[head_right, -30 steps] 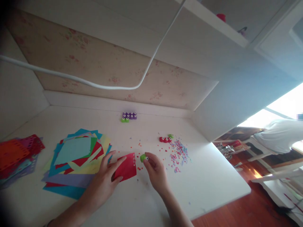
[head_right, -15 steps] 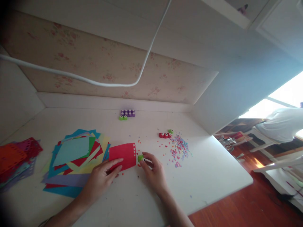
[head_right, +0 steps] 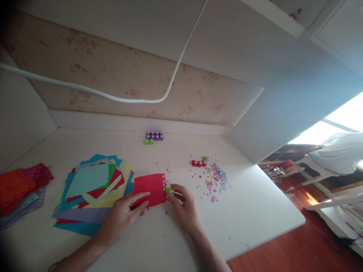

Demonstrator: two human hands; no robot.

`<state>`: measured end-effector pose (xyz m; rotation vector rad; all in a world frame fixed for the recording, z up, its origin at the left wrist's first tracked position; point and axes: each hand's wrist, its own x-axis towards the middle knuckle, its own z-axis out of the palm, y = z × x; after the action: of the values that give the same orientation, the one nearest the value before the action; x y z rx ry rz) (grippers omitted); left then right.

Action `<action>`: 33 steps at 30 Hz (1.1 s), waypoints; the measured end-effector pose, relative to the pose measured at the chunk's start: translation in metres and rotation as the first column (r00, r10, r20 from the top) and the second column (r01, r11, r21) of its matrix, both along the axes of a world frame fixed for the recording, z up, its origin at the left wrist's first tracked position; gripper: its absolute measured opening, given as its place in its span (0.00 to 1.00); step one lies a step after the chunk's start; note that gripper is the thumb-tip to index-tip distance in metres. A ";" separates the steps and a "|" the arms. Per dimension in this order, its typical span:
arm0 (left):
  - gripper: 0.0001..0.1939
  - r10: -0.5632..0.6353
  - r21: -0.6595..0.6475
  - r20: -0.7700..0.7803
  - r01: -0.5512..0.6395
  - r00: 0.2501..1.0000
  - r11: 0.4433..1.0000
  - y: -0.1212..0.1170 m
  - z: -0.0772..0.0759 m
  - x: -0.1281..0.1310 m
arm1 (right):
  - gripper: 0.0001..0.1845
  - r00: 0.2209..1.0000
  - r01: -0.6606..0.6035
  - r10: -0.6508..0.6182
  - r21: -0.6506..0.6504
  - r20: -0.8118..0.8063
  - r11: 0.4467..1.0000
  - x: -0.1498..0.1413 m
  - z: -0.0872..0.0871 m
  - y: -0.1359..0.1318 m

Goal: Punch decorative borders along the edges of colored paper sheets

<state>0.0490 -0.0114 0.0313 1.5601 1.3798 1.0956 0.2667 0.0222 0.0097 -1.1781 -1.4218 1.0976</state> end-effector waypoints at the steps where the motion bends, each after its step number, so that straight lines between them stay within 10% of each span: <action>1: 0.12 0.000 0.000 -0.003 0.000 1.000 1.000 0.000 -0.001 0.000 | 0.12 1.000 -0.001 0.001 -0.003 -0.004 1.000 0.000 0.000 0.000; 13: 0.13 -0.022 -0.038 -0.001 0.022 1.000 0.999 0.000 -0.003 0.000 | 0.11 0.999 -0.027 0.026 0.029 0.041 0.999 0.000 0.004 -0.001; 18: 0.12 -0.015 0.136 -0.195 0.042 0.981 0.990 -0.001 -0.011 0.002 | 0.09 0.984 -0.068 0.046 0.124 0.174 0.990 -0.002 0.010 -0.003; 24: 0.20 -0.013 0.231 -0.482 0.142 0.876 0.963 -0.008 -0.018 0.007 | 0.11 0.878 -0.161 0.022 0.252 0.477 0.954 -0.001 0.013 -0.007; 33: 0.23 -0.097 0.114 -0.734 0.263 0.672 0.958 -0.022 0.016 0.003 | 0.11 0.819 -0.261 0.001 0.370 0.573 0.892 0.003 0.007 -0.005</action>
<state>0.0521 -0.0338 0.0474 2.4013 1.5724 0.4955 0.2699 0.0167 0.0170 -1.1195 -2.1078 0.4679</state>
